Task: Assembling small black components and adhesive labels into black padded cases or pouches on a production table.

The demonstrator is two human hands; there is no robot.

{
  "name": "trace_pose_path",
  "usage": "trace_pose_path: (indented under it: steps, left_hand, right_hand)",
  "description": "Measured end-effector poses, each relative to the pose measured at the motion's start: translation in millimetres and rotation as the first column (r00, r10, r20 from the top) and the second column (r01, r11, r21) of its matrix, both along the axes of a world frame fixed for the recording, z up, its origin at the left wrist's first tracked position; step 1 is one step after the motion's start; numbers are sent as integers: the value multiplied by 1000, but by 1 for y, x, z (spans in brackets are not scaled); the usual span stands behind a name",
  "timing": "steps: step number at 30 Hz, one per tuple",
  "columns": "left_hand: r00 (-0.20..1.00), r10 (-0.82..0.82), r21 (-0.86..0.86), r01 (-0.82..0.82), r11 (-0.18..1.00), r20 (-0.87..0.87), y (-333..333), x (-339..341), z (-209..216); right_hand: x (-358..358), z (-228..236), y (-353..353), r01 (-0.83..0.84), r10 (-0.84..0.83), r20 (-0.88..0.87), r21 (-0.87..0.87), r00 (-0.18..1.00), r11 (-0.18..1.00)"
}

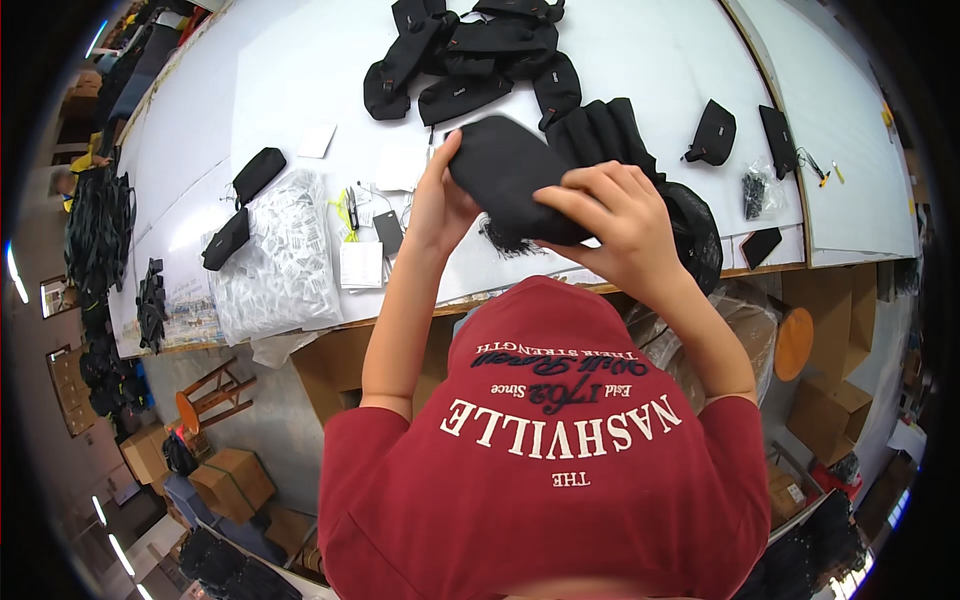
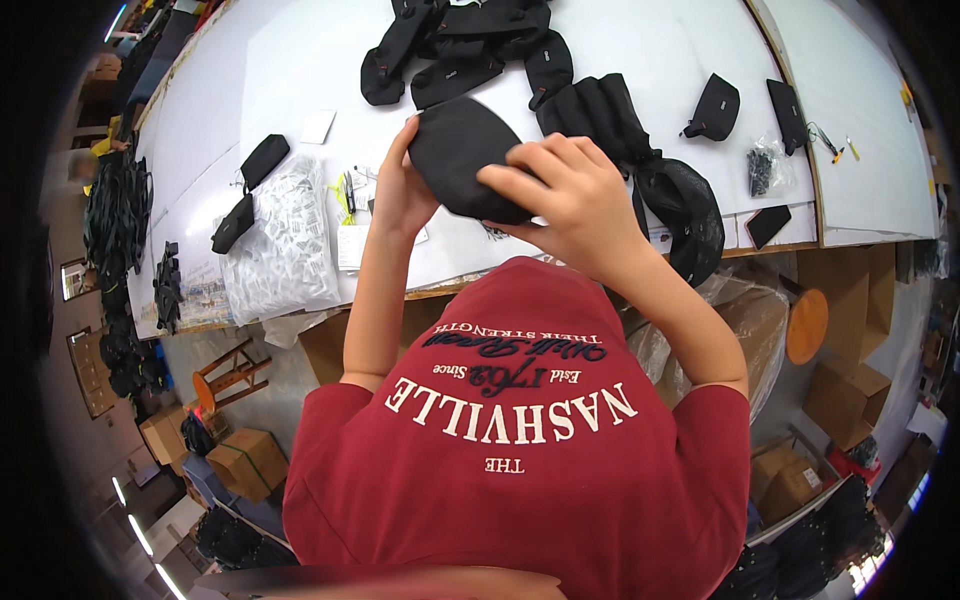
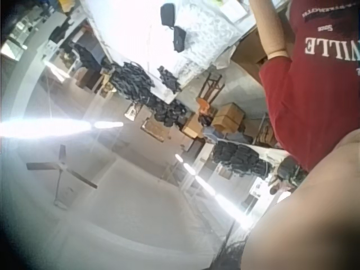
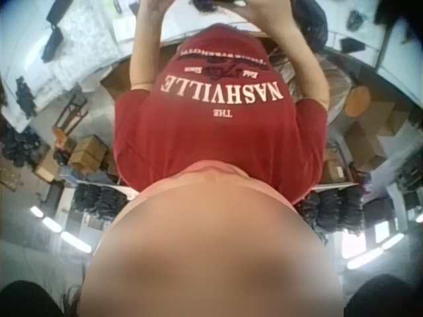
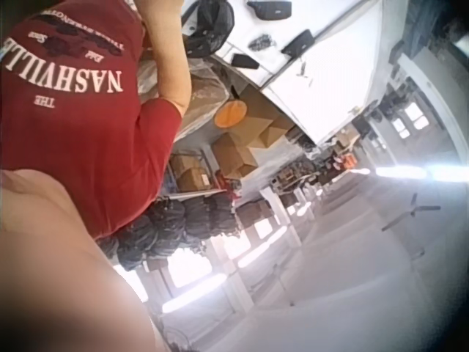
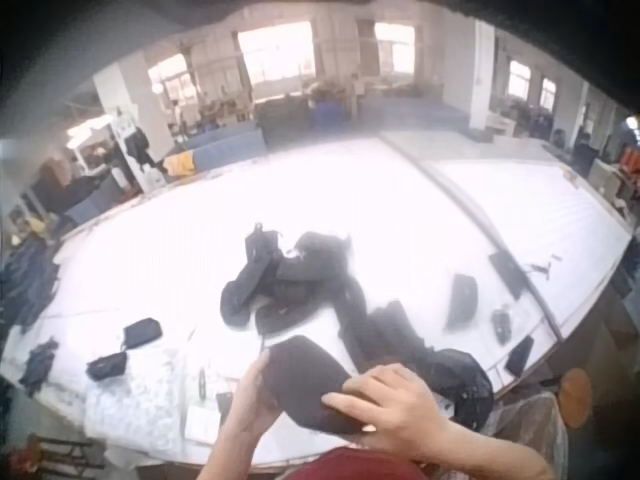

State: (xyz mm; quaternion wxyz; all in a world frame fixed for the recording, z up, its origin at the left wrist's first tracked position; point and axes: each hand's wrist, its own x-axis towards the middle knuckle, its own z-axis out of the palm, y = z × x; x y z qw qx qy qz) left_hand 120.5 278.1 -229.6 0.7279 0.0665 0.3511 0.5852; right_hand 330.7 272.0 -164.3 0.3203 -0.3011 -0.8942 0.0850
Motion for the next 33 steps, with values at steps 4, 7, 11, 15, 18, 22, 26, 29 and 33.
trace_pose_path:
  steps: [4,7,11,15,18,22,26,29,33]
  left_hand:
    - [751,24,261,200,944,-660,-22,-10,-24]
    - [680,156,390,206,897,-717,-33,-11,-19]
    - [562,231,485,357,798,-794,-34,-22,-18]
    - [723,36,386,325,863,-689,-38,-10,-3]
    - [719,119,451,291,844,-685,-41,-6,-10]
    - [690,266,542,216,812,-674,-40,-6,-20]
    - [646,62,408,402,819,-761,-38,-20,-33]
    - [575,-82,193,402,895,-814,-32,-18,-47]
    - [143,-214,-180,220,959,-966,-49,-42,-156]
  right_hand:
    - [13,-15,4,54,-236,-292,-520,927,853]
    - [25,-27,5,-205,-359,-479,-783,801,587]
    - [39,-33,12,-329,-394,-491,-851,777,410]
    - [31,-31,9,-508,-366,-618,-784,696,358]
    - [33,-31,12,-241,-252,-474,-755,844,610]
    - [42,-34,16,-201,-214,-439,-723,873,661]
    - [47,-30,23,-81,-131,-144,-915,981,395]
    - [57,-63,35,-128,-192,-183,-955,964,267]
    - [91,-109,71,304,-652,-146,-795,744,525]
